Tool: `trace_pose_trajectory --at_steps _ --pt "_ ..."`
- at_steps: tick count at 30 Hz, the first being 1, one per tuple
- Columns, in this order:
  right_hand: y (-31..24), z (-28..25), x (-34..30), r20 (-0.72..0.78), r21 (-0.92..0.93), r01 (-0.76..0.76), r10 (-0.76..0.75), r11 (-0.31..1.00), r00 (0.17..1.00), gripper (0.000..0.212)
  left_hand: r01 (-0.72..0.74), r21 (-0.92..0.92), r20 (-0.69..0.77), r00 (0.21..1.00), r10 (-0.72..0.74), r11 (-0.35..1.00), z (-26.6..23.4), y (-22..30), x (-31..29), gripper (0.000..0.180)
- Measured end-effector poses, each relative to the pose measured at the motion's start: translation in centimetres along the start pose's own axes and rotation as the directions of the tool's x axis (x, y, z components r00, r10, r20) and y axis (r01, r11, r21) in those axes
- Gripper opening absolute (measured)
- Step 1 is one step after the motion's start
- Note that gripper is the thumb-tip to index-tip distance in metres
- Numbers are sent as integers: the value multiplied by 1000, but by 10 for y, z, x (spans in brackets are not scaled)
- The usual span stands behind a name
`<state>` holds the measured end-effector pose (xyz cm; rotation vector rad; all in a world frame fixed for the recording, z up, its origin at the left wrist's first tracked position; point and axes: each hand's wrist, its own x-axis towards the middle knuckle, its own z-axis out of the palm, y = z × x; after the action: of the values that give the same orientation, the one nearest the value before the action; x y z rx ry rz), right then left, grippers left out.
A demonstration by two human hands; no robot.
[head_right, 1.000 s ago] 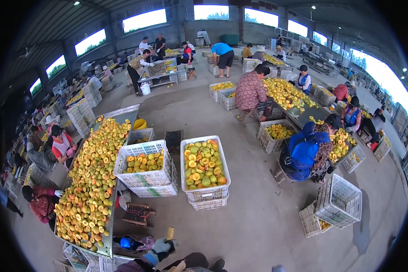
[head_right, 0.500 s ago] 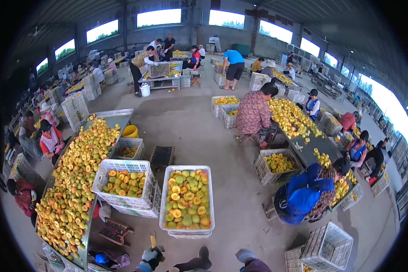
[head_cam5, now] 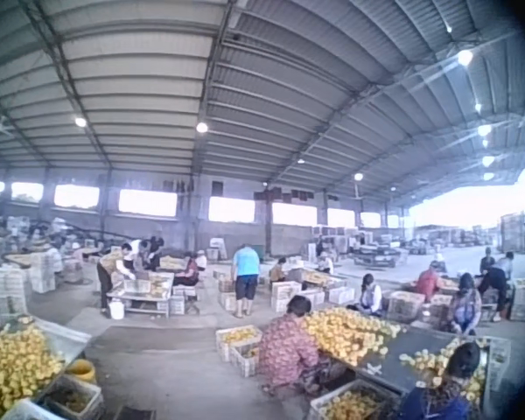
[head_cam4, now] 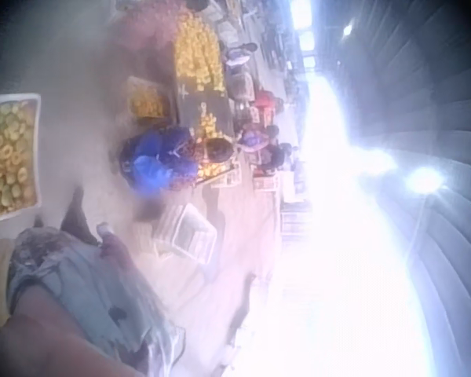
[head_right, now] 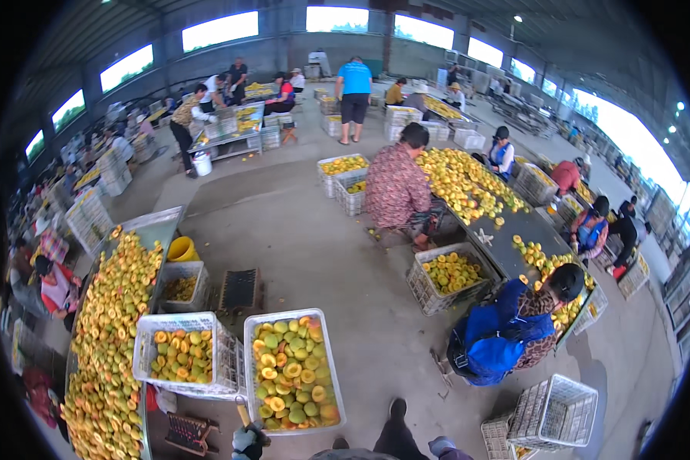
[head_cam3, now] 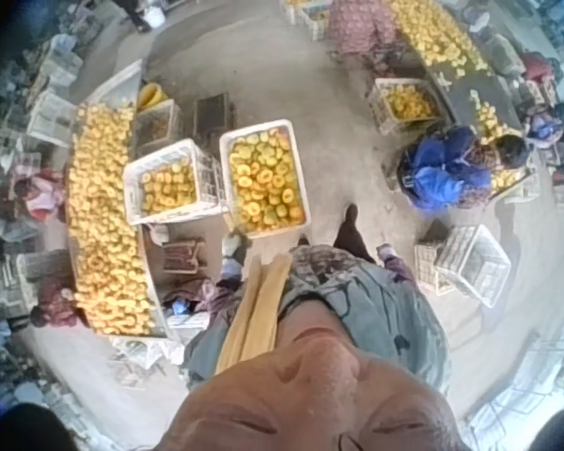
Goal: The person walks across a fruit processing facility to a workstation and sits down. The person then picks up halved fruits from a table, removes the pits using a coring tool, and places the fruit into a crate.
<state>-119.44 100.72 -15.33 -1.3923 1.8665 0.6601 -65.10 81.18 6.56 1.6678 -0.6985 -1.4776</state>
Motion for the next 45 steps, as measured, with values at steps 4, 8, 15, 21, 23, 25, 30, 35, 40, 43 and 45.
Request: trace_pose_trajectory --at_steps 4,8,15,21,23,25,30,35,40,43,45 --pt "-7 -66 9 240 147 -177 139 973 961 47 -604 522 260 785 563 602 -5 -16 14 26" --pt "-2 -114 56 -113 223 -94 122 970 986 34 -28 22 -38 999 29 999 27 5 4 25" --pt "-16 -233 161 -62 -221 323 -343 920 937 21 246 86 -390 900 -195 965 81 -3 37 23" --pt "-4 -327 213 64 -430 471 -495 770 867 27 36 -101 -344 936 -69 994 180 59 29 23" --pt "-6 -358 224 97 -562 470 -509 681 855 27 92 -159 -409 900 -150 983 194 66 21 20" --pt "19 -357 278 155 -602 499 -521 624 839 27 106 -253 -433 877 -211 962 206 63 13 20" --pt "-25 -394 305 283 -692 556 -536 461 796 22 172 -356 -562 746 -357 919 221 47 -27 20" --pt "-97 -405 341 46 -344 606 -631 717 774 21 140 -428 -604 691 -398 893 221 20 -45 21" --pt "-285 -444 273 -150 -214 623 -656 752 740 41 150 -501 -657 576 -487 852 217 -4 -64 22" --pt "-351 -444 300 -202 -295 732 -788 615 581 40 209 -513 -657 529 -537 833 216 -16 -70 22" --pt "-384 -433 317 -149 -389 750 -839 536 523 38 237 -541 -646 497 -579 807 215 -31 -82 23"
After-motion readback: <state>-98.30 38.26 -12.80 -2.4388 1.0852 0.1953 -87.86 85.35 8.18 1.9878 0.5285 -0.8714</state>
